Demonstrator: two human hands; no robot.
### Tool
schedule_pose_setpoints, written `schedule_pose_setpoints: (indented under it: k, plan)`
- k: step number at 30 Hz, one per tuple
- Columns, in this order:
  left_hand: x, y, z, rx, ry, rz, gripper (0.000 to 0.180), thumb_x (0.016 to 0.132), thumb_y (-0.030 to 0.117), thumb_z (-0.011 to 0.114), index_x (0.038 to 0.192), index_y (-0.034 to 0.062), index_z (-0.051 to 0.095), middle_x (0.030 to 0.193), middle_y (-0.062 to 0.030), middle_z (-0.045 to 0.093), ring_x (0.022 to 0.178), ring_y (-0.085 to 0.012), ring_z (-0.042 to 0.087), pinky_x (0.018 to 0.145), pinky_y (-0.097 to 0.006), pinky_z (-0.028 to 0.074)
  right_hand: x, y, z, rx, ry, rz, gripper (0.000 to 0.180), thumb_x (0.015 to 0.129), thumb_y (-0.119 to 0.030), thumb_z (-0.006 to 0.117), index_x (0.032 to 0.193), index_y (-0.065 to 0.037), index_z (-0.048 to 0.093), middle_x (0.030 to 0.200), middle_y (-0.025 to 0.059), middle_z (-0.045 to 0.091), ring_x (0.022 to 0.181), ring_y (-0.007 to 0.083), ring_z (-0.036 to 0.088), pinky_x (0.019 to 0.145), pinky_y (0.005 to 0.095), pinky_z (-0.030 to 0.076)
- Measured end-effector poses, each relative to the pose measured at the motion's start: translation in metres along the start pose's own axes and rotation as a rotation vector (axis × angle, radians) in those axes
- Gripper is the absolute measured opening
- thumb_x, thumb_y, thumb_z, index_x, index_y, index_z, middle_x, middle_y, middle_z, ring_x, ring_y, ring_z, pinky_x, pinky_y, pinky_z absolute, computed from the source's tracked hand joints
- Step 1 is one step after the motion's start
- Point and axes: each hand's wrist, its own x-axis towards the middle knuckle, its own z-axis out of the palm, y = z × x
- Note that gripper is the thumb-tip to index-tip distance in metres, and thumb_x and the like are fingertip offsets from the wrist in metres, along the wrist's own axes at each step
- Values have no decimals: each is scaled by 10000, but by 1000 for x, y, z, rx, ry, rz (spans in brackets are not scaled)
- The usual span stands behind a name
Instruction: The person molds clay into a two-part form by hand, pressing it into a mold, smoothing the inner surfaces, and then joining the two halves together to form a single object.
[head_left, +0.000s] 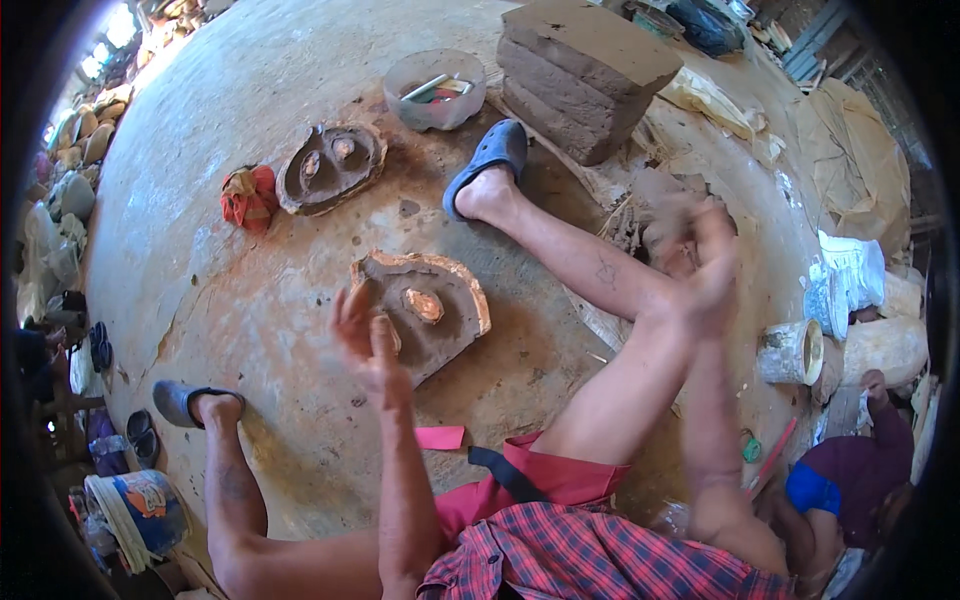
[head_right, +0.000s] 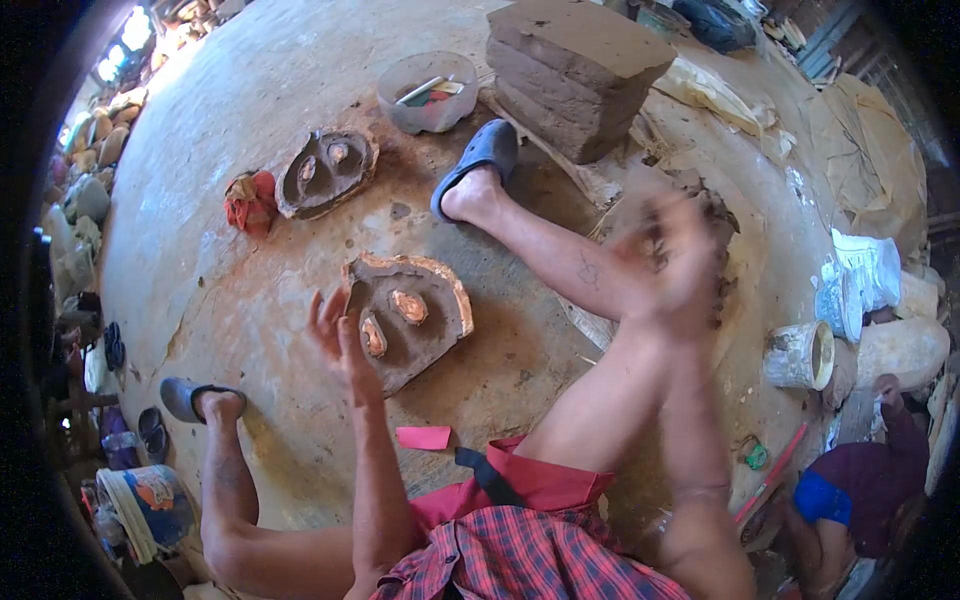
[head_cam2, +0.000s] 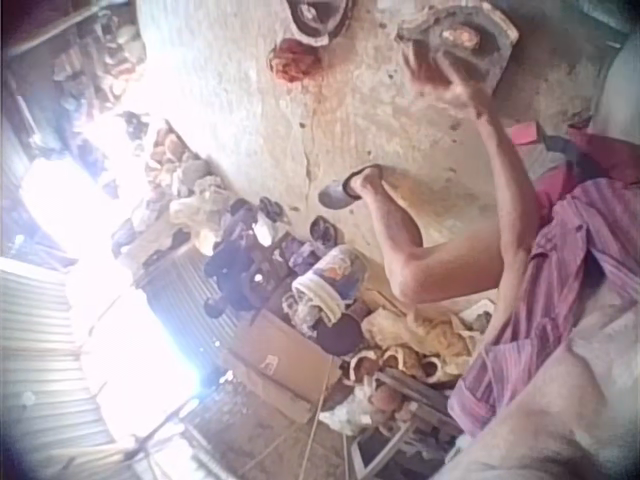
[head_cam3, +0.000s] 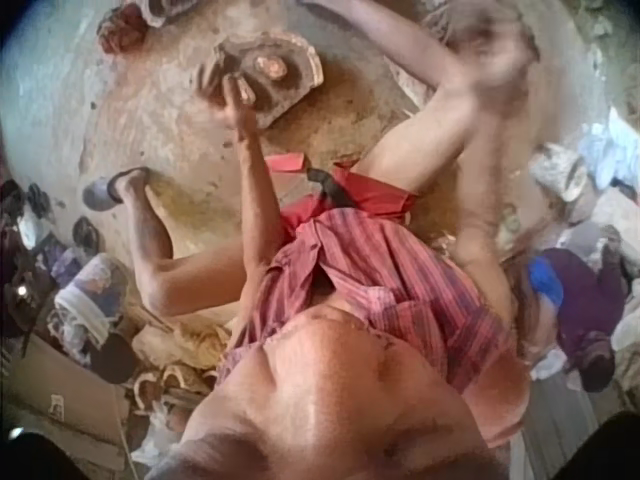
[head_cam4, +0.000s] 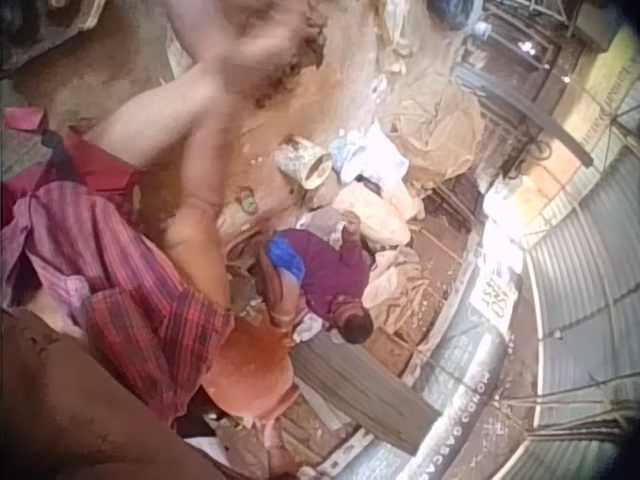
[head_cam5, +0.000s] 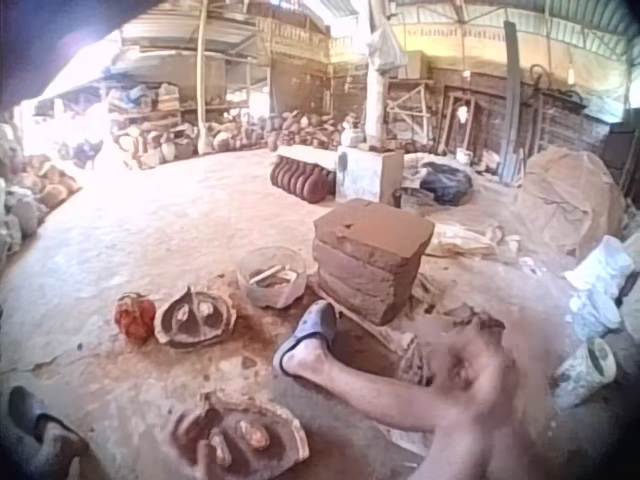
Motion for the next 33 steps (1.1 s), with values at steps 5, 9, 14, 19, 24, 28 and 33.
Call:
schedule_pose_setpoints:
  k: [5,9,14,19,24,28,33]
  plan:
    - [7,18,60,-632,-193,-770,715,1077,582,489,1644,165,358,1480,-231,584,1318,-351,599,1123,-497,451,-27,-32,83,-50,-529,-80,647,924,-578,665,1322,-69,668,1246,150,624,1202,330,534,1073,475,374]
    - [-30,46,70,-1185,-363,-771,750,1046,653,485,1645,220,357,1599,-167,470,1441,-376,471,1183,-571,399,-46,-36,140,-145,-497,-235,818,914,-704,631,1463,-98,598,1502,213,520,1444,443,407,1214,599,266]
    - [-25,56,99,-1083,-508,-451,1018,937,851,412,1706,244,134,1748,-117,187,1585,-403,205,1266,-627,207,-94,-45,179,176,-497,-287,988,949,-765,511,1660,-119,282,1733,218,163,1587,484,155,1218,719,157]
    - [-37,78,108,-681,-444,-195,1209,823,985,338,1712,242,-8,1780,-105,39,1619,-397,82,1278,-659,61,-66,-16,177,129,-472,78,1112,955,-806,450,1700,-103,16,1767,205,3,1606,487,40,1214,729,141]
    - [-26,87,116,-839,-537,-195,1244,792,1012,311,1713,238,-3,1781,-106,33,1621,-395,68,1285,-633,42,-64,-4,189,352,-396,-282,1168,948,-798,457,1685,-100,-123,1764,213,-81,1609,465,-81,1246,678,38]
    - [17,83,91,-600,-484,-79,1377,709,1060,323,1700,195,-88,1778,-124,-44,1628,-341,25,1304,-579,53,-65,-64,194,471,-547,-66,1248,893,-914,355,1688,-55,-79,1765,224,-41,1627,412,-37,1277,570,-7]
    - [11,82,112,-642,-708,-264,1291,771,1039,177,1707,178,-39,1778,-130,-31,1634,-283,-21,1305,-460,-18,-59,-73,176,182,-291,-189,1148,959,-742,504,1678,8,14,1743,280,49,1617,450,25,1291,553,76]
